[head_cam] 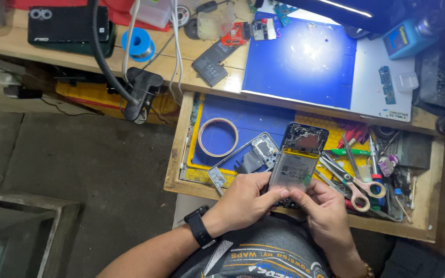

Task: The person uses tweezers to remove a black adhesive strip from the interior of a smartphone chassis. They then pick up a battery, peel off its protective film, and place it into the chassis. Finally, they handle a black rectangular component.

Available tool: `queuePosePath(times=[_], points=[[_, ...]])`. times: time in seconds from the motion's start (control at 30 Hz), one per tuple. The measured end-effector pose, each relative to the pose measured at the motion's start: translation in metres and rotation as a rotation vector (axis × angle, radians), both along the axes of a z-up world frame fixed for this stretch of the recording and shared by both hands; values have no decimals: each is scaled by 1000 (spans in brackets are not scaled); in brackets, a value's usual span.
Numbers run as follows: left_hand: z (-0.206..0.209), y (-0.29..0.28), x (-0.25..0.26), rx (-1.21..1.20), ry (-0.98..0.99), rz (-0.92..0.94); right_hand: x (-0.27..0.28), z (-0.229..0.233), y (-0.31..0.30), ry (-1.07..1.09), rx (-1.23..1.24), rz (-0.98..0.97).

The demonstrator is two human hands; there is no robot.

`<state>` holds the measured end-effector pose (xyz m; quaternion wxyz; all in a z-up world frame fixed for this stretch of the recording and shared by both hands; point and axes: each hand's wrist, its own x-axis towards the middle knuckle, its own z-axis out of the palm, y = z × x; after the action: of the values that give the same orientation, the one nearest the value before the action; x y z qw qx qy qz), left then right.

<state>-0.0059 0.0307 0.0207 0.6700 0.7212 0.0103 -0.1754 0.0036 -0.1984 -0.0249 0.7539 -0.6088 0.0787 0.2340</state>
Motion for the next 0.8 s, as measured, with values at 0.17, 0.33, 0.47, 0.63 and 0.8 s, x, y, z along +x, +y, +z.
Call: queuePosePath(times=[0.17, 0.33, 0.47, 0.63, 0.8], points=[[6, 1, 1, -9, 49, -27, -2, -4, -2, -69, 36, -10], [4, 3, 2, -76, -104, 10, -2, 0, -1, 7, 38, -48], [6, 3, 2, 9, -81, -26, 1, 5, 0, 29, 28, -64], [4, 4, 6, 90, -87, -8, 1, 7, 3, -74, 31, -24], [3, 4, 9, 66, -93, 36, 3, 8, 4, -3, 25, -6]])
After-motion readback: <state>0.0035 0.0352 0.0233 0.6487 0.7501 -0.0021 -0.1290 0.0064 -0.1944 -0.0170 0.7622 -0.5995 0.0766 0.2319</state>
